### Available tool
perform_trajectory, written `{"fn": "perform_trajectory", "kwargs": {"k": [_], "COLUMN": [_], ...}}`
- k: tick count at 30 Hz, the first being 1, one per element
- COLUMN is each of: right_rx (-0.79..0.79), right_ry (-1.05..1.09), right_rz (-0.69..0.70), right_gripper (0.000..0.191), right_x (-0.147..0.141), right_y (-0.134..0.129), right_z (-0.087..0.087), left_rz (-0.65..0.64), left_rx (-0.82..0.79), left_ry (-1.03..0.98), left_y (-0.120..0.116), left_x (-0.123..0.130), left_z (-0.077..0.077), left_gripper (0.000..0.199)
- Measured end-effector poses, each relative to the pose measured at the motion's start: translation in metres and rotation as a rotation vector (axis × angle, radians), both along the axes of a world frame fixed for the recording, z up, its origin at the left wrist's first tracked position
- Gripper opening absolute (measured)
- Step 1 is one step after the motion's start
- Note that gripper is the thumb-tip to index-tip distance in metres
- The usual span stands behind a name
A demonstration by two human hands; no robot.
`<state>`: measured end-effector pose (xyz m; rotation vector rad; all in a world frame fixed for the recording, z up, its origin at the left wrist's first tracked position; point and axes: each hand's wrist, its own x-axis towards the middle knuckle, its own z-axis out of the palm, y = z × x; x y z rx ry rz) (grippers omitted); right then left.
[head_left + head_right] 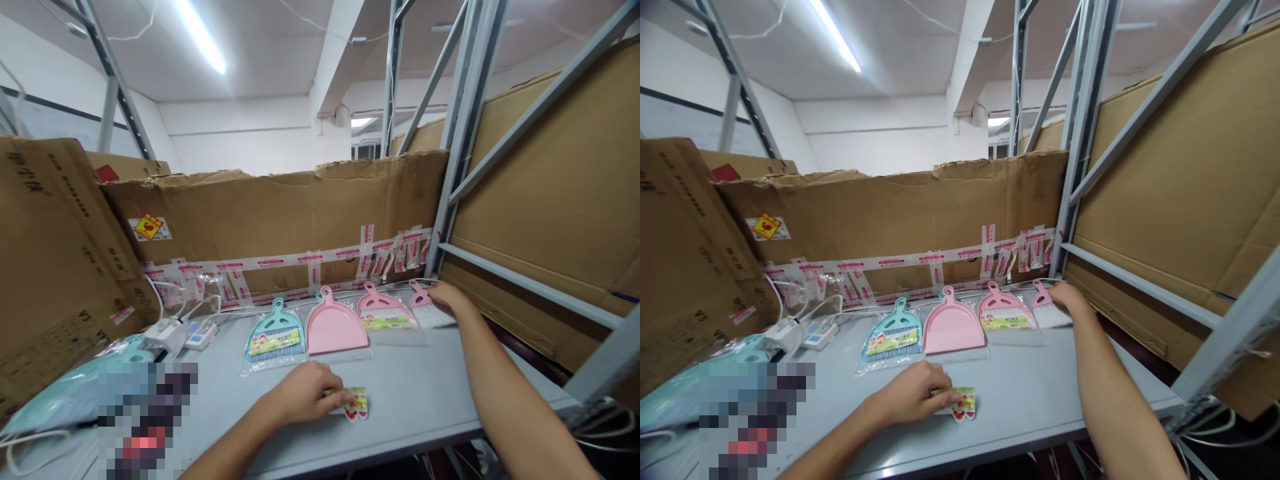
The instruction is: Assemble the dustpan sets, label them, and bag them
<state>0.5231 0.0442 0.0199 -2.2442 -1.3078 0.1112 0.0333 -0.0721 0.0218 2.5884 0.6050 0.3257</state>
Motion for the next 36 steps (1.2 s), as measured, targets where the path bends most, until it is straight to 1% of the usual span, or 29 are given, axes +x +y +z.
{"fn": "perform_trajectory", "kwargs": {"k": [3,5,7,9,12,15,18,21,23,25,26,27,28,30,31,32,33,34,36], "right_rx": [-0.077,-0.062,-0.033,-0.014,-0.009,-0.009,-0.005,0.073,0.146,0.212,0.242,0.269,0.294,0.322,0.338,0.356,0.374,0.398,0.440], "right_ry": [-0.035,-0.068,-0.071,-0.036,0.053,0.144,0.212,0.370,0.513,0.615,0.650,0.685,0.720,0.784,0.806,0.825,0.850,0.883,0.930], "right_rz": [-0.043,-0.024,0.072,0.221,0.430,0.549,0.596,0.611,0.596,0.561,0.542,0.525,0.512,0.509,0.530,0.555,0.580,0.602,0.676], "right_gripper": [0.023,0.028,0.029,0.029,0.030,0.029,0.027,0.036,0.041,0.045,0.047,0.049,0.052,0.057,0.058,0.057,0.056,0.055,0.050], "right_x": [-0.007,-0.017,-0.032,-0.048,-0.071,-0.083,-0.080,-0.062,-0.049,-0.042,-0.043,-0.049,-0.060,-0.097,-0.122,-0.149,-0.176,-0.202,-0.244], "right_y": [0.003,0.007,0.013,0.019,0.026,0.027,0.024,0.016,0.010,0.004,0.003,0.002,0.002,0.002,0.001,0.000,-0.002,-0.004,-0.011], "right_z": [-0.007,-0.007,-0.006,-0.006,-0.010,-0.014,-0.008,0.007,0.019,0.029,0.033,0.036,0.037,0.035,0.032,0.027,0.022,0.016,0.005], "left_rz": [-0.006,0.054,0.123,0.167,0.203,0.219,0.236,0.299,0.333,0.331,0.316,0.296,0.269,0.211,0.193,0.196,0.216,0.261,0.414], "left_rx": [-0.003,0.026,0.092,0.160,0.222,0.246,0.227,0.196,0.148,0.036,-0.064,-0.200,-0.367,-0.732,-0.884,-0.994,-1.062,-1.097,-1.106], "left_ry": [-0.034,-0.023,-0.013,-0.025,-0.076,-0.104,-0.110,-0.170,-0.259,-0.368,-0.424,-0.487,-0.554,-0.703,-0.786,-0.874,-0.963,-1.051,-1.204], "left_y": [0.003,0.004,0.005,0.005,0.006,0.008,0.008,0.006,0.003,0.000,-0.002,-0.003,-0.005,-0.005,-0.005,-0.003,-0.001,0.002,0.010], "left_x": [0.002,0.004,0.007,0.009,0.009,0.007,0.007,0.008,0.010,0.014,0.016,0.020,0.023,0.032,0.036,0.039,0.041,0.041,0.037], "left_z": [-0.005,-0.008,-0.012,-0.014,-0.015,-0.016,-0.016,-0.012,-0.008,-0.006,-0.006,-0.007,-0.009,-0.014,-0.015,-0.016,-0.017,-0.016,-0.014], "left_gripper": [0.053,0.044,0.037,0.035,0.038,0.042,0.037,0.028,0.022,0.023,0.028,0.036,0.049,0.082,0.093,0.098,0.097,0.093,0.082]}}
